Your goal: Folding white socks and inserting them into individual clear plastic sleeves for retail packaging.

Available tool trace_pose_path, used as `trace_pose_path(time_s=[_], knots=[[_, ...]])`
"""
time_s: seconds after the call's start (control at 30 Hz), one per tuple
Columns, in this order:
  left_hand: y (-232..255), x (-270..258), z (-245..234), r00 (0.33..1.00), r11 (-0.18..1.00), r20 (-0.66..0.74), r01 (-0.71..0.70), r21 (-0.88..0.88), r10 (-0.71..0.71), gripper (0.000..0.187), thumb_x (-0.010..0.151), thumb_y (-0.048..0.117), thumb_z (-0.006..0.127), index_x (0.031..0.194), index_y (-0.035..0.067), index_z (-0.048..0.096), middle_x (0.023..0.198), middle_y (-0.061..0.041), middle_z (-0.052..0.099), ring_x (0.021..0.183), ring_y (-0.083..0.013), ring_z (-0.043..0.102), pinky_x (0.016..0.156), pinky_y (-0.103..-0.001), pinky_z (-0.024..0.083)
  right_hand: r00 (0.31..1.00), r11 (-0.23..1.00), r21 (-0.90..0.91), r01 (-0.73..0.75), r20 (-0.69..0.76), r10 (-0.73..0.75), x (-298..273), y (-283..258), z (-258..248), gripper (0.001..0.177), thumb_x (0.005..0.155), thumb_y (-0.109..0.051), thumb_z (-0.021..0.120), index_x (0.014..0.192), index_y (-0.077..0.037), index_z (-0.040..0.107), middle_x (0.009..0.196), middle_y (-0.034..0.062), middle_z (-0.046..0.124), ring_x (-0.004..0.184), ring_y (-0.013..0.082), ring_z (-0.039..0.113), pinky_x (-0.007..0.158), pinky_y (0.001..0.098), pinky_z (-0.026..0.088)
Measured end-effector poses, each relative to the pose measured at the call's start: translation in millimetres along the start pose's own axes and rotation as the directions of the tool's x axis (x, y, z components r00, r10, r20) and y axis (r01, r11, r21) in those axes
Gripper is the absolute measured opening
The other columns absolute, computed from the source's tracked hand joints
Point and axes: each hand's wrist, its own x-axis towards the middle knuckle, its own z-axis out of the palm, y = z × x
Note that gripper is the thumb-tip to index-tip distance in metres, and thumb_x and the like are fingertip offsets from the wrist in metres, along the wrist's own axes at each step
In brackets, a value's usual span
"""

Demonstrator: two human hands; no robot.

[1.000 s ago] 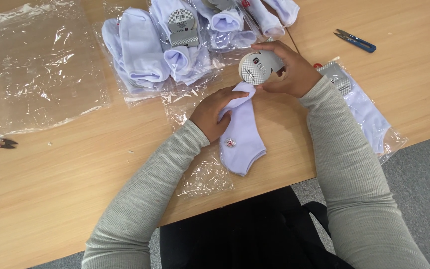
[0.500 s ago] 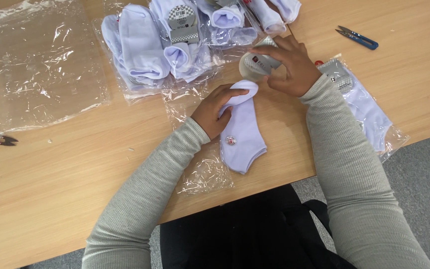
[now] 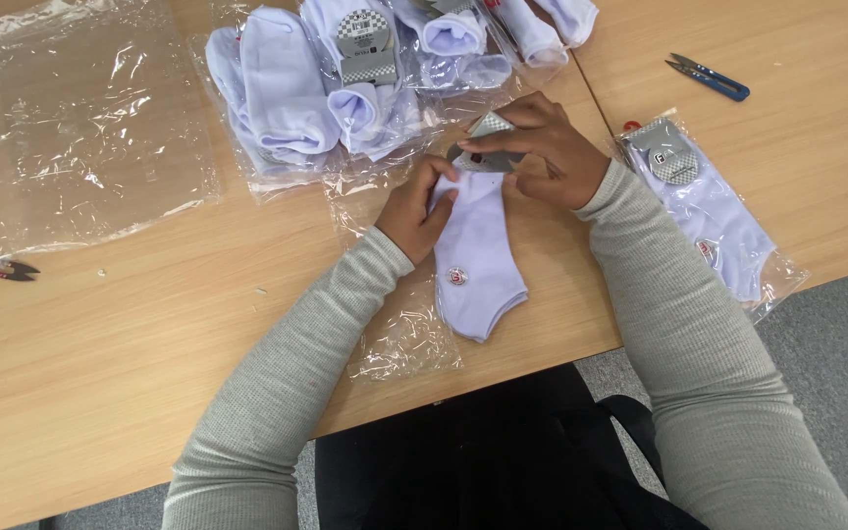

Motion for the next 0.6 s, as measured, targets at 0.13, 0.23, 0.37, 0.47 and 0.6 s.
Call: trace_pose_path(time_s=[0.13,0.23,0.37,0.47,0.6], knots=[[4.3,4.8,3.3,0.985,0.968,-0.155,0.038,-0.249,-0.079,0.024,0.1,0.01,0.06,0.106,0.014,0.038,0.088,-0.004,0.064,0.059,-0.0073,0.046,0.055,-0.022,0.039,1.0,0.997,0.072,0.026,-0.002,-0.026,4.6,-6.9,4.6,0.061,0.084,-0.018,0.055,0.144,-0.018,0.06,0.123,0.0052,0.052,0.117,0.0273,0.038,0.113,0.0437,0.027],[-0.7,5.7,3.7,0.969,0.955,-0.206,0.074,-0.288,-0.137,0.023,0.098,0.007,0.061,0.104,0.015,0.04,0.086,0.001,0.06,0.058,-0.0055,0.039,0.054,-0.021,0.035,0.996,0.99,0.13,0.052,-0.073,-0.043,9.2,-15.7,9.9,0.067,0.074,0.006,0.041,0.125,-0.024,0.072,0.165,0.013,0.032,0.153,0.0339,0.027,0.131,0.0597,0.018],[-2.2,5.6,4.0,0.965,0.955,-0.206,0.1,-0.278,-0.161,0.026,0.096,0.007,0.063,0.104,0.016,0.04,0.089,0.002,0.061,0.062,-0.0052,0.044,0.056,-0.021,0.038,0.992,0.999,0.045,0.001,-0.123,0.005,6.7,-16.8,11.7,0.053,0.091,0.005,0.05,0.124,-0.03,0.073,0.158,0.0109,0.031,0.148,0.0332,0.029,0.118,0.0554,0.03],[0.2,6.1,3.3,0.966,0.954,-0.215,0.075,-0.289,-0.141,0.026,0.096,0.008,0.064,0.105,0.015,0.041,0.091,0.0,0.064,0.064,-0.0065,0.049,0.057,-0.021,0.04,0.996,0.998,0.057,-0.008,-0.089,0.013,5.6,-14.1,9.2,0.054,0.092,0.007,0.051,0.126,-0.03,0.071,0.143,0.0103,0.041,0.137,0.0296,0.039,0.101,0.0441,0.039],[0.8,7.4,4.4,0.959,0.927,-0.238,0.058,-0.37,-0.155,0.026,0.096,0.013,0.067,0.103,0.014,0.042,0.098,-0.006,0.069,0.082,-0.0112,0.066,0.068,-0.022,0.052,0.999,0.987,0.162,0.02,-0.03,-0.015,4.4,-9.2,9.1,0.056,0.093,0.016,0.049,0.128,-0.023,0.071,0.134,0.0107,0.041,0.131,0.026,0.044,0.092,0.0319,0.046]])
